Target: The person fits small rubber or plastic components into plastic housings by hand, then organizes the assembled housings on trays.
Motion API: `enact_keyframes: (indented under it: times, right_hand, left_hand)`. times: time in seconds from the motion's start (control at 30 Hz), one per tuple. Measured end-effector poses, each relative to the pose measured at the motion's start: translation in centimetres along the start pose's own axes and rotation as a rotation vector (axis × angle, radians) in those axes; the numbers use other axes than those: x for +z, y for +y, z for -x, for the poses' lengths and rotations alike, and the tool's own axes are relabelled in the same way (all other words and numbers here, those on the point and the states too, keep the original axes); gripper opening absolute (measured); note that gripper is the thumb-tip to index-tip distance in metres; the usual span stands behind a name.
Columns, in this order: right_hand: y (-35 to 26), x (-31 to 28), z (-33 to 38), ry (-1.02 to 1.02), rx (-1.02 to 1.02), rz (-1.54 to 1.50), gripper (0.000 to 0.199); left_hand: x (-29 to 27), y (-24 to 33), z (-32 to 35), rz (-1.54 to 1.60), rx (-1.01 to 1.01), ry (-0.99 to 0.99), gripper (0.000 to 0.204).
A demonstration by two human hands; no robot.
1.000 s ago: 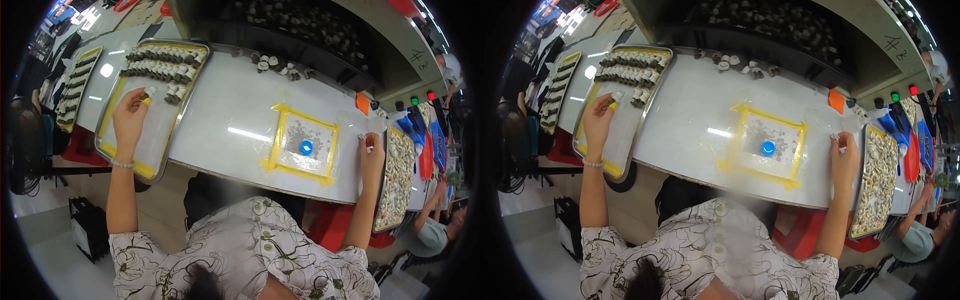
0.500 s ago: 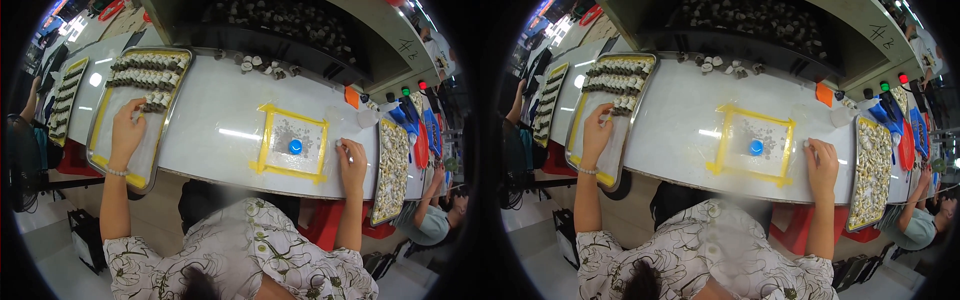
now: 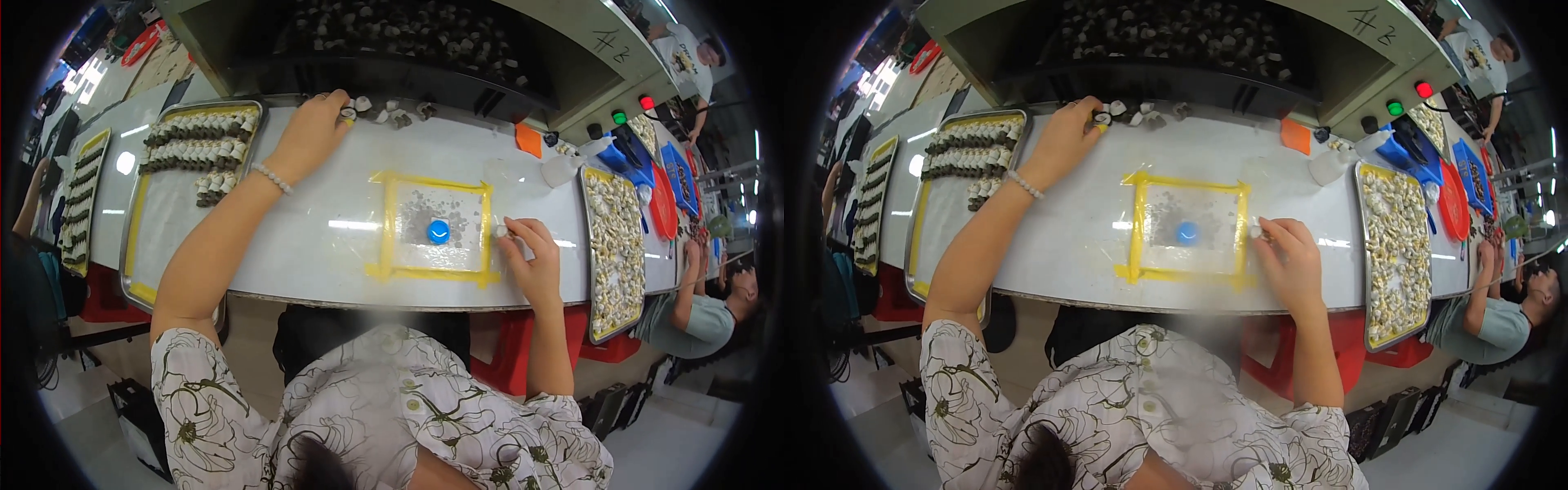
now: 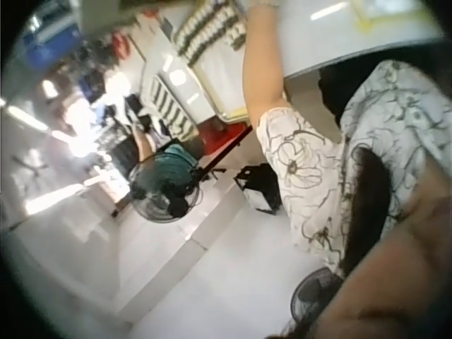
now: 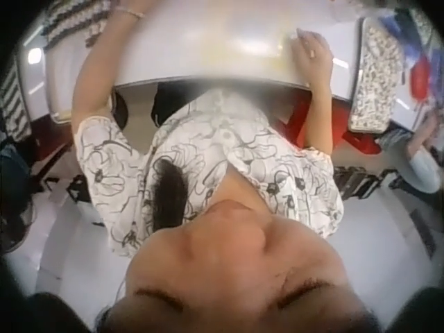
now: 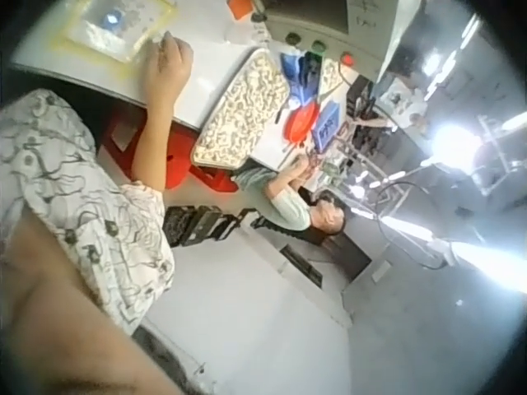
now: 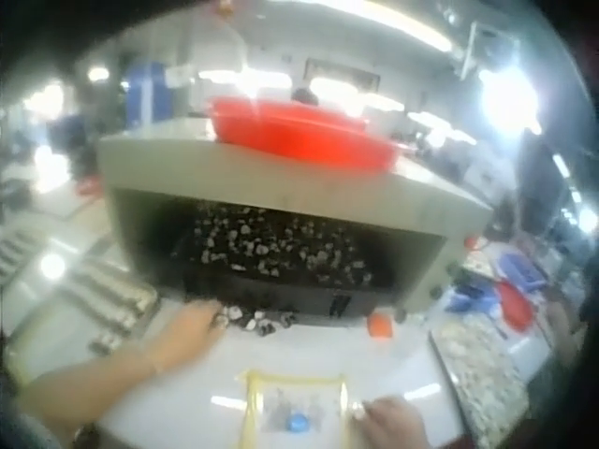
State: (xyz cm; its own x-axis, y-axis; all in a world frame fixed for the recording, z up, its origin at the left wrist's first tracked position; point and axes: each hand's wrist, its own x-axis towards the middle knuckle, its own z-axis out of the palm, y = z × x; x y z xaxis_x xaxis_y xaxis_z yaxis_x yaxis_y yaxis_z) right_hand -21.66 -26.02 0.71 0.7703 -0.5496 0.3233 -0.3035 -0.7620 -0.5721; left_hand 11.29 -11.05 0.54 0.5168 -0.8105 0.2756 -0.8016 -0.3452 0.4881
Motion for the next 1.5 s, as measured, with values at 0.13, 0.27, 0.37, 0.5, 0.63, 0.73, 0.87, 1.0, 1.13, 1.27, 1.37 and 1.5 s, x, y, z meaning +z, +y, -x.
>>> enact_keyframes:
  times: [0.13,0.27,0.37,0.5,0.63,0.73,0.87,1.0,1.13,1.27,1.37,1.5]
  right_hand:
    - [-1.0,0.2,-0.2,-0.087,-0.029,-0.114,0.025]
    - [-2.1,1.2,-1.1,-0.151,-0.063,-0.14,0.025]
    - [-3.0,1.8,-2.3,-0.173,-0.181,-0.153,0.023]
    - [-4.1,2.1,-3.5,-0.286,-0.224,-0.065,0.02]
    - [-4.4,2.6,-4.0,-0.298,-0.328,0.023,0.019]
    - [-4.8,2.7,-4.1,-0.315,-0.365,0.098,0.019]
    - [-5.2,2.7,-4.3,-0.312,-0.409,0.141,0.018]
    - [-4.8,2.2,-4.2,-0.304,-0.327,0.02,0.018]
    - [-4.2,2.3,-3.7,-0.26,-0.22,-0.13,0.019]
    - [-4.2,2.6,-3.6,-0.232,-0.234,-0.174,0.02]
    - [-4.3,2.5,-3.7,-0.282,-0.239,-0.111,0.021]
    - [-4.3,2.4,-3.7,-0.256,-0.283,-0.055,0.021]
  left_hand:
    - [1.1,0.1,1.1,-0.186,0.251,0.056,0.02]
    - [1.0,1.5,3.8,-0.246,0.348,-0.032,0.023]
    - [0.2,2.8,5.4,-0.326,0.471,-0.085,0.027]
    - [-1.1,5.2,5.7,-0.181,0.396,-0.259,0.032]
    - [-0.6,4.0,5.2,-0.144,0.31,-0.381,0.034]
    - [-1.0,3.7,5.1,-0.094,0.268,-0.377,0.032]
    - [-1.0,3.5,5.8,-0.018,0.322,-0.193,0.03]
    - [-2.7,5.5,7.6,0.362,-0.004,-0.256,0.023]
    - [-2.6,7.2,11.6,1.237,-0.401,-0.228,0.025]
    - [-0.1,8.0,14.1,1.436,-0.491,-0.234,0.031]
    - [1.7,9.2,14.3,1.676,-0.581,-0.165,0.033]
    - [3.4,9.8,14.3,1.738,-0.568,-0.146,0.031]
